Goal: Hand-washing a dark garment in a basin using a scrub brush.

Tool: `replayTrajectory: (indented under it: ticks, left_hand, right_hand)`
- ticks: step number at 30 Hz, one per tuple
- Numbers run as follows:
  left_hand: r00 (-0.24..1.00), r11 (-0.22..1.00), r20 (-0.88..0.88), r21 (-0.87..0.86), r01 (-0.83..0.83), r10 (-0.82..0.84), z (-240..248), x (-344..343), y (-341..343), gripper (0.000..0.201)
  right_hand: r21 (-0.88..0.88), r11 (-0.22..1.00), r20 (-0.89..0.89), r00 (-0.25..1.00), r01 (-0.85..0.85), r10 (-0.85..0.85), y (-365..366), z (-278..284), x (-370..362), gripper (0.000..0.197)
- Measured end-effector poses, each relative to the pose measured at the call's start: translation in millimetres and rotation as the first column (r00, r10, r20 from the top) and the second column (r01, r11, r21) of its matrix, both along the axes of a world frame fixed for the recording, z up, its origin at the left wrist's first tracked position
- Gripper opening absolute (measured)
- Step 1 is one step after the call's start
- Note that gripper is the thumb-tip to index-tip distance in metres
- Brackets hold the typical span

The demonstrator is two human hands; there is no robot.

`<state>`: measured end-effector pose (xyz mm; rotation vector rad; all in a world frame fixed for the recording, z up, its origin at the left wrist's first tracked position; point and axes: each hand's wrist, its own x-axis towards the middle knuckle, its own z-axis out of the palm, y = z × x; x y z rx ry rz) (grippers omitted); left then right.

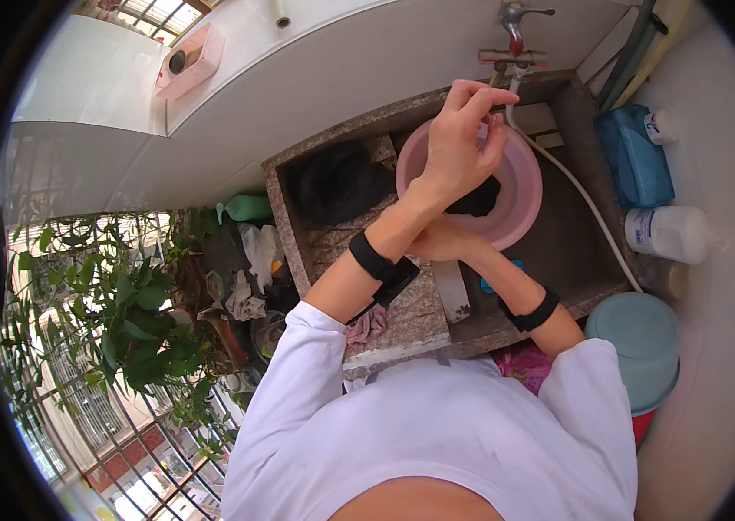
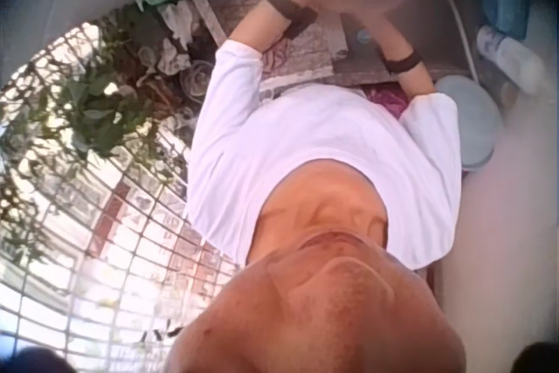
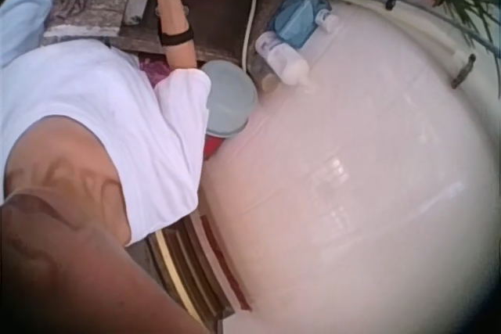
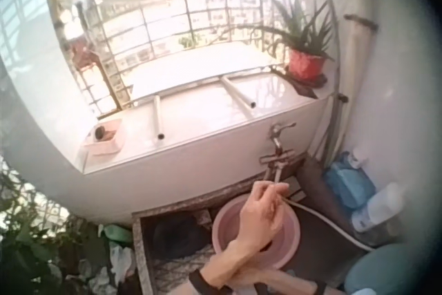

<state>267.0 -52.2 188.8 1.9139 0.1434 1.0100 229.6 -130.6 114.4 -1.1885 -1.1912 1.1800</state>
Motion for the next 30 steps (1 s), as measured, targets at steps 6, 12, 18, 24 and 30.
replayTrajectory:
  ticks: [6,12,18,24,30]
  left_hand:
    - [0.965,0.984,-0.237,0.157,-0.079,0.115,-38,2,52,0.019]
    - [0.914,0.953,-0.348,0.282,-0.113,0.211,-77,6,75,0.021]
    - [0.868,0.926,-0.400,0.344,-0.155,0.294,-100,13,82,0.022]
    - [0.740,0.851,-0.519,0.507,-0.136,0.427,-152,-3,100,0.021]
    - [0.691,0.837,-0.634,0.542,0.075,0.348,-200,-8,82,0.020]
  right_hand:
    - [0.012,0.839,0.267,0.807,0.544,-0.527,-14,25,-10,0.021]
    - [0.104,0.796,0.350,0.727,0.597,-0.591,-1,29,-50,0.030]
    - [0.236,0.736,0.451,0.600,0.635,-0.661,4,18,-38,0.033]
    - [0.048,0.786,0.325,0.735,0.616,-0.595,13,9,-40,0.033]
    - [-0.313,0.836,-0.067,0.867,0.451,-0.493,18,-15,-28,0.021]
